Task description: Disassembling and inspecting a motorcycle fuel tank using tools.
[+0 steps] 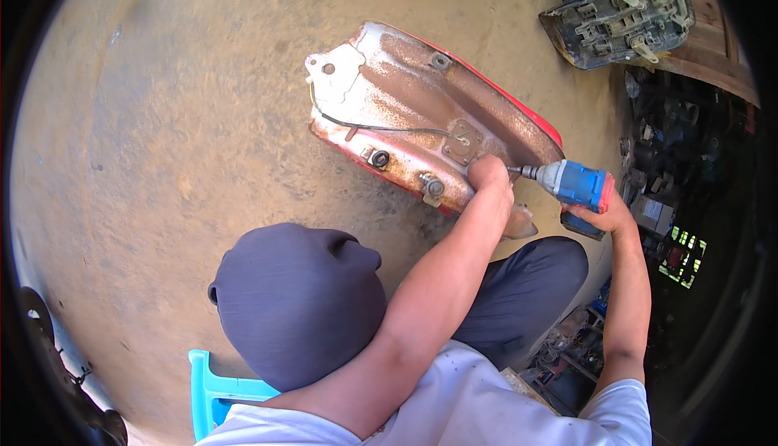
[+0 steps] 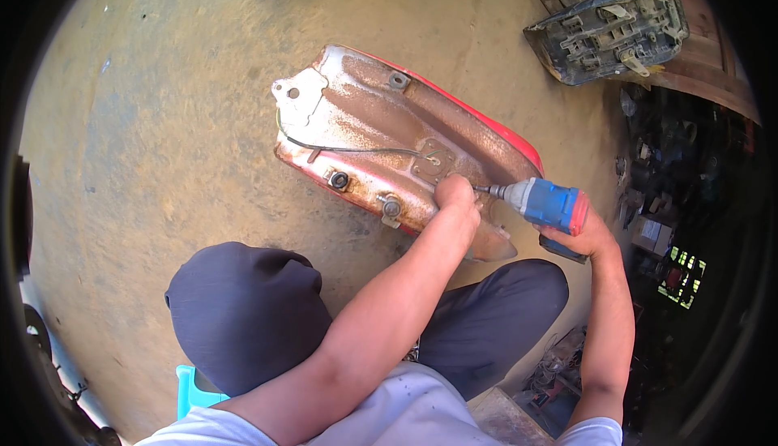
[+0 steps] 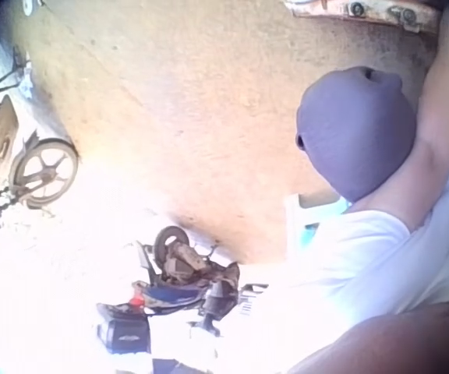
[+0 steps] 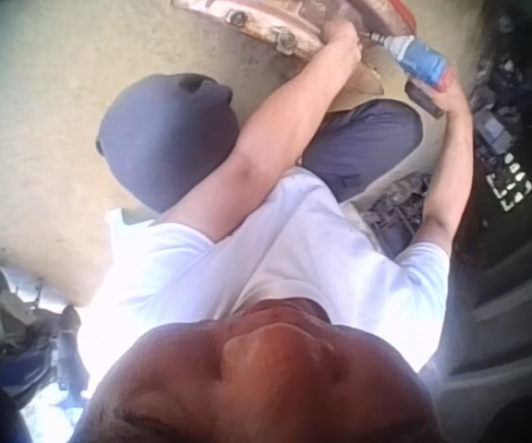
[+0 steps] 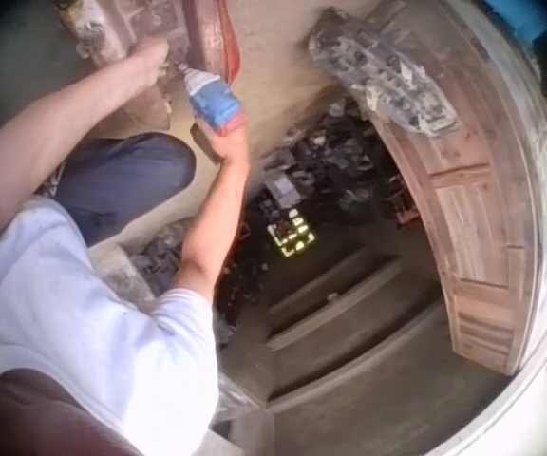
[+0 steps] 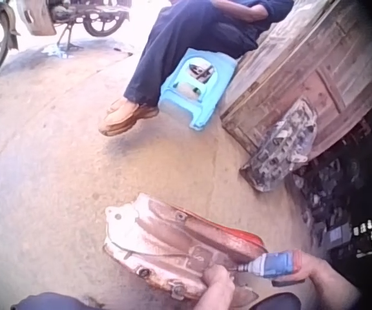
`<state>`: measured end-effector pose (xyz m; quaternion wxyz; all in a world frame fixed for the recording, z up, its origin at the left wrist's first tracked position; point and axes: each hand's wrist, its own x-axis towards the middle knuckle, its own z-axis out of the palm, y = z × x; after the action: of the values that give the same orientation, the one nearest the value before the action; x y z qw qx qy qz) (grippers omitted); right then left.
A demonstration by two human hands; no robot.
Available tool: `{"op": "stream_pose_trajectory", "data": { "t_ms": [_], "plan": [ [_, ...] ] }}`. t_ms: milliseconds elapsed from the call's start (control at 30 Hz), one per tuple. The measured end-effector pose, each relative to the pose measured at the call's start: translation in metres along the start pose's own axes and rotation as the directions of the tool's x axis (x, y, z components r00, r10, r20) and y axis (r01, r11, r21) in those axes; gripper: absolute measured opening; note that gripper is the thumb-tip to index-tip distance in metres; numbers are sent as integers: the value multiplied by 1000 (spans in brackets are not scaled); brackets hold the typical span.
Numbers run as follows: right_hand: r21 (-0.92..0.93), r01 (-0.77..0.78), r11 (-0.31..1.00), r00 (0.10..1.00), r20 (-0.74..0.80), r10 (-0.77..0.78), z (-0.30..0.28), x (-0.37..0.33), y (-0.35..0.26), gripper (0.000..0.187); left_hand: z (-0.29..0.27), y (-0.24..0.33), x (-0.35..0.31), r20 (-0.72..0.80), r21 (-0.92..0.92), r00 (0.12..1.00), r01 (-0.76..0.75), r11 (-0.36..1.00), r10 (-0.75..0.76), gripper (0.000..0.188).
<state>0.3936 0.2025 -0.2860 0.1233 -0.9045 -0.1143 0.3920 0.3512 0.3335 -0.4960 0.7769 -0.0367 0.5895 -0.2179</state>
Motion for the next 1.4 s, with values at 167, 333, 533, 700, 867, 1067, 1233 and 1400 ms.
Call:
{"op": "stream_pose_trajectory", "data": {
  "t_ms": [167, 333, 533, 700, 867, 1067, 1233, 1400],
  "plan": [
    [73, 5, 997, 990, -138, 5, 20, -6, 4, 37, -2, 35, -22, 99, -206, 987, -105, 973, 127, 17],
    [-17, 245, 969, 952, -183, -244, 39, -7, 3, 32, -1, 38, -39, 90, -342, 975, -159, 926, 201, 24],
    [-291, 403, 868, 903, -30, -429, 39, 22, -22, 30, -5, 18, -39, 72, -99, 924, -369, 924, 377, 64],
    [-136, 194, 971, 978, 102, -181, 38, 49, -37, 32, -6, 13, -21, -15, -29, 908, -418, 908, 418, 58],
    [-197, 245, 949, 966, 131, -223, 56, 68, -68, 33, -17, 28, 2, -24, -264, 954, -294, 918, 299, 52],
    [-186, 300, 935, 954, 41, -298, 61, 68, -70, 43, -17, 43, -19, 3, -399, 971, -218, 891, 239, 52],
    [-270, 267, 925, 964, 85, -254, 53, 69, -84, 44, -15, 47, -26, 17, -421, 993, -96, 902, 113, 53],
    [-234, 239, 942, 969, 117, -217, 58, 82, -81, 43, -21, 50, -12, 19, -442, 995, -81, 894, 99, 53]
  ]
}}
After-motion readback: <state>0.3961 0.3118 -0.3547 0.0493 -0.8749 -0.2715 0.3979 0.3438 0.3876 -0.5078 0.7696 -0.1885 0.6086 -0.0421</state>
